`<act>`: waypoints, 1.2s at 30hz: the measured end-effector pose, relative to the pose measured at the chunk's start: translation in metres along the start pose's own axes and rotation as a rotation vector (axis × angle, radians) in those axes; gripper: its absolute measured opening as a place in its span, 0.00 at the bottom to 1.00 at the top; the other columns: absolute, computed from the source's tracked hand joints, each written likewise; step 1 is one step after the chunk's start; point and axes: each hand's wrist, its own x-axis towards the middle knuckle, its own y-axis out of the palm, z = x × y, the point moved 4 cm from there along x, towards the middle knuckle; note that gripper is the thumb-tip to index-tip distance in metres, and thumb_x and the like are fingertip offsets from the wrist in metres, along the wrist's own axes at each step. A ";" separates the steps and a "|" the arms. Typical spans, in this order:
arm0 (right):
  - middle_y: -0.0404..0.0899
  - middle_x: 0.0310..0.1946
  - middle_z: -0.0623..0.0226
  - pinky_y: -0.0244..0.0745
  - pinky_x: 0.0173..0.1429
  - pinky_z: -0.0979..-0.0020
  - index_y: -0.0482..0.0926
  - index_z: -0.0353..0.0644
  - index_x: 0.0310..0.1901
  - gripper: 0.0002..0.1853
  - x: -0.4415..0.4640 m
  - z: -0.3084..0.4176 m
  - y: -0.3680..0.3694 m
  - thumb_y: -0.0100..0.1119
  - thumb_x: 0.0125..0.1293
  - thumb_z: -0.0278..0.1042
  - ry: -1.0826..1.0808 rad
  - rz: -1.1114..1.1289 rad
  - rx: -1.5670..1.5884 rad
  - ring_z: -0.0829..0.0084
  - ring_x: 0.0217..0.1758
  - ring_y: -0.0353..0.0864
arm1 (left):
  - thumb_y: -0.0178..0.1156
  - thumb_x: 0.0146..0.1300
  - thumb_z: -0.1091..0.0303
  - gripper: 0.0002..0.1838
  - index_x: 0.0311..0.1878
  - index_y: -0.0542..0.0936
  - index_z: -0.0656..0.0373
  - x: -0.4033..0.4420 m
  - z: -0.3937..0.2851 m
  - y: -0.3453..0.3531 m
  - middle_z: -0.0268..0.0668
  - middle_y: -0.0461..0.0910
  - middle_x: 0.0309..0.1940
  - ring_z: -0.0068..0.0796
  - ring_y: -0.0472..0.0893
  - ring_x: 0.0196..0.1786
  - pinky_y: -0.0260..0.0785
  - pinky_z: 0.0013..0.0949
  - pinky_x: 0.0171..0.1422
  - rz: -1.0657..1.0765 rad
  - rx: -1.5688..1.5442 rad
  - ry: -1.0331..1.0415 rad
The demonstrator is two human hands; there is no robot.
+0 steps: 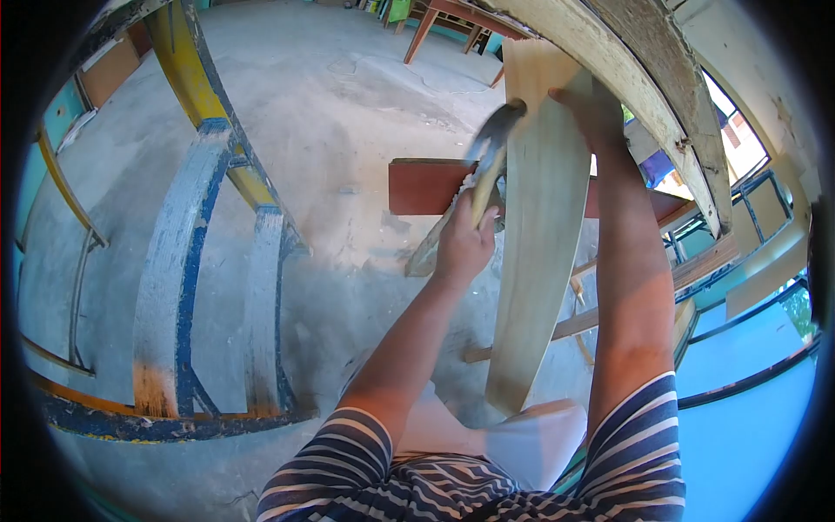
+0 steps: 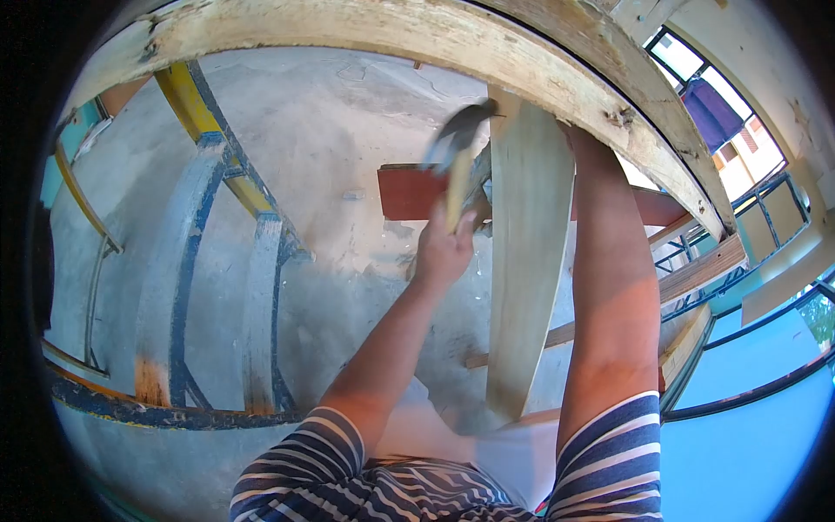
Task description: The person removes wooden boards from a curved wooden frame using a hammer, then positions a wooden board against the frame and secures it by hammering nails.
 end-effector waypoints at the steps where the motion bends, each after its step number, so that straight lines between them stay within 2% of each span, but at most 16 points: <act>1: 0.83 0.46 0.54 0.81 0.50 0.60 0.78 0.36 0.56 0.32 -0.005 0.006 -0.001 0.78 0.51 0.43 0.000 -0.004 -0.013 0.61 0.45 0.85 | 0.62 0.69 0.63 0.26 0.64 0.68 0.66 0.004 0.000 0.003 0.56 0.82 0.42 0.62 0.83 0.44 0.76 0.51 0.48 0.089 0.045 -0.085; 2: 0.83 0.46 0.54 0.80 0.51 0.60 0.78 0.36 0.56 0.32 0.004 -0.006 0.000 0.78 0.51 0.43 -0.060 0.013 -0.001 0.61 0.46 0.85 | 0.62 0.69 0.63 0.26 0.64 0.68 0.66 0.006 0.001 0.005 0.56 0.82 0.41 0.62 0.83 0.44 0.76 0.51 0.49 0.173 0.089 -0.169; 5: 0.83 0.46 0.54 0.80 0.52 0.61 0.79 0.34 0.55 0.33 0.032 -0.040 0.006 0.78 0.50 0.44 -0.167 0.019 0.018 0.62 0.46 0.84 | 0.61 0.69 0.63 0.24 0.63 0.68 0.64 -0.005 -0.005 -0.004 0.56 0.82 0.41 0.62 0.82 0.46 0.76 0.51 0.48 -0.116 -0.078 0.030; 8: 0.83 0.47 0.53 0.80 0.51 0.61 0.79 0.34 0.55 0.34 0.039 -0.046 0.006 0.79 0.49 0.43 -0.223 0.021 -0.013 0.61 0.46 0.85 | 0.61 0.70 0.62 0.25 0.63 0.67 0.64 -0.018 -0.005 0.006 0.57 0.82 0.43 0.63 0.82 0.45 0.76 0.51 0.48 -0.061 -0.153 -0.082; 11: 0.83 0.48 0.52 0.82 0.47 0.60 0.76 0.34 0.58 0.36 0.022 -0.024 -0.002 0.80 0.48 0.40 -0.086 0.075 0.068 0.60 0.45 0.87 | 0.61 0.69 0.61 0.26 0.64 0.66 0.63 0.003 0.002 0.018 0.57 0.82 0.43 0.62 0.83 0.46 0.76 0.51 0.48 0.200 0.048 -0.244; 13: 0.83 0.47 0.53 0.81 0.48 0.60 0.76 0.34 0.58 0.35 0.026 -0.020 0.005 0.79 0.49 0.39 -0.095 -0.024 0.112 0.60 0.44 0.86 | 0.60 0.70 0.62 0.24 0.63 0.67 0.63 -0.005 -0.004 0.012 0.55 0.82 0.40 0.59 0.83 0.43 0.75 0.49 0.47 0.051 -0.066 -0.155; 17: 0.82 0.47 0.53 0.80 0.48 0.62 0.77 0.34 0.57 0.34 0.034 -0.042 0.003 0.78 0.50 0.40 -0.226 0.097 0.069 0.62 0.44 0.85 | 0.59 0.71 0.62 0.22 0.62 0.68 0.63 -0.027 -0.025 0.023 0.56 0.81 0.40 0.60 0.82 0.43 0.74 0.48 0.48 -0.192 -0.282 -0.055; 20: 0.82 0.47 0.53 0.80 0.49 0.61 0.78 0.33 0.55 0.33 0.028 -0.032 -0.009 0.78 0.51 0.42 0.037 0.249 0.046 0.63 0.46 0.84 | 0.60 0.71 0.62 0.24 0.63 0.66 0.65 -0.015 -0.015 0.036 0.57 0.82 0.42 0.59 0.83 0.45 0.75 0.48 0.50 0.064 -0.194 -0.173; 21: 0.82 0.48 0.53 0.80 0.49 0.61 0.78 0.33 0.55 0.33 0.027 -0.035 -0.005 0.78 0.51 0.43 -0.058 0.203 0.035 0.63 0.46 0.84 | 0.60 0.71 0.62 0.25 0.63 0.66 0.66 -0.010 -0.014 0.042 0.57 0.82 0.42 0.59 0.84 0.46 0.76 0.48 0.50 0.139 -0.169 -0.206; 24: 0.82 0.49 0.55 0.80 0.50 0.61 0.78 0.33 0.55 0.33 0.037 -0.045 0.008 0.79 0.50 0.43 -0.091 0.076 0.128 0.63 0.48 0.83 | 0.57 0.73 0.61 0.22 0.61 0.67 0.65 -0.039 -0.020 0.034 0.58 0.82 0.41 0.62 0.82 0.43 0.74 0.50 0.50 -0.030 -0.328 -0.347; 26: 0.82 0.47 0.55 0.80 0.50 0.61 0.79 0.33 0.54 0.33 0.026 -0.034 0.006 0.79 0.50 0.43 -0.078 0.034 0.144 0.64 0.46 0.84 | 0.56 0.74 0.61 0.19 0.59 0.69 0.64 -0.043 -0.021 0.034 0.52 0.81 0.39 0.52 0.82 0.40 0.74 0.47 0.48 -0.137 -0.562 -0.485; 28: 0.84 0.44 0.56 0.81 0.48 0.61 0.80 0.33 0.53 0.31 0.017 -0.026 -0.002 0.79 0.50 0.43 -0.119 0.088 0.133 0.64 0.42 0.85 | 0.56 0.74 0.61 0.17 0.58 0.69 0.62 -0.040 -0.019 0.036 0.45 0.80 0.36 0.42 0.82 0.36 0.73 0.43 0.44 -0.116 -0.503 -0.437; 30: 0.85 0.41 0.56 0.82 0.45 0.61 0.82 0.35 0.52 0.30 0.015 -0.028 -0.012 0.79 0.50 0.43 -0.140 0.212 0.155 0.63 0.38 0.86 | 0.55 0.75 0.63 0.16 0.58 0.67 0.61 -0.017 -0.004 0.045 0.39 0.77 0.32 0.29 0.80 0.32 0.74 0.37 0.37 0.019 -0.154 -0.203; 31: 0.86 0.40 0.56 0.82 0.44 0.61 0.83 0.36 0.51 0.29 0.009 -0.025 -0.018 0.78 0.50 0.43 -0.222 0.298 0.311 0.64 0.38 0.87 | 0.55 0.75 0.62 0.17 0.58 0.65 0.61 -0.013 0.000 0.044 0.37 0.76 0.29 0.27 0.79 0.28 0.73 0.34 0.33 -0.021 -0.135 -0.115; 33: 0.86 0.39 0.57 0.82 0.42 0.61 0.84 0.37 0.50 0.27 0.009 -0.017 -0.017 0.78 0.50 0.43 -0.244 0.241 0.327 0.64 0.38 0.87 | 0.55 0.75 0.61 0.19 0.59 0.64 0.62 -0.022 0.007 0.040 0.42 0.79 0.31 0.37 0.81 0.29 0.74 0.38 0.35 -0.056 -0.280 -0.328; 36: 0.86 0.41 0.56 0.82 0.43 0.62 0.83 0.34 0.50 0.28 0.040 -0.040 0.012 0.78 0.51 0.42 -0.117 -0.037 0.121 0.64 0.38 0.87 | 0.56 0.74 0.57 0.22 0.60 0.66 0.62 -0.038 0.003 0.043 0.50 0.83 0.34 0.53 0.83 0.36 0.75 0.45 0.44 -0.137 -0.359 -0.427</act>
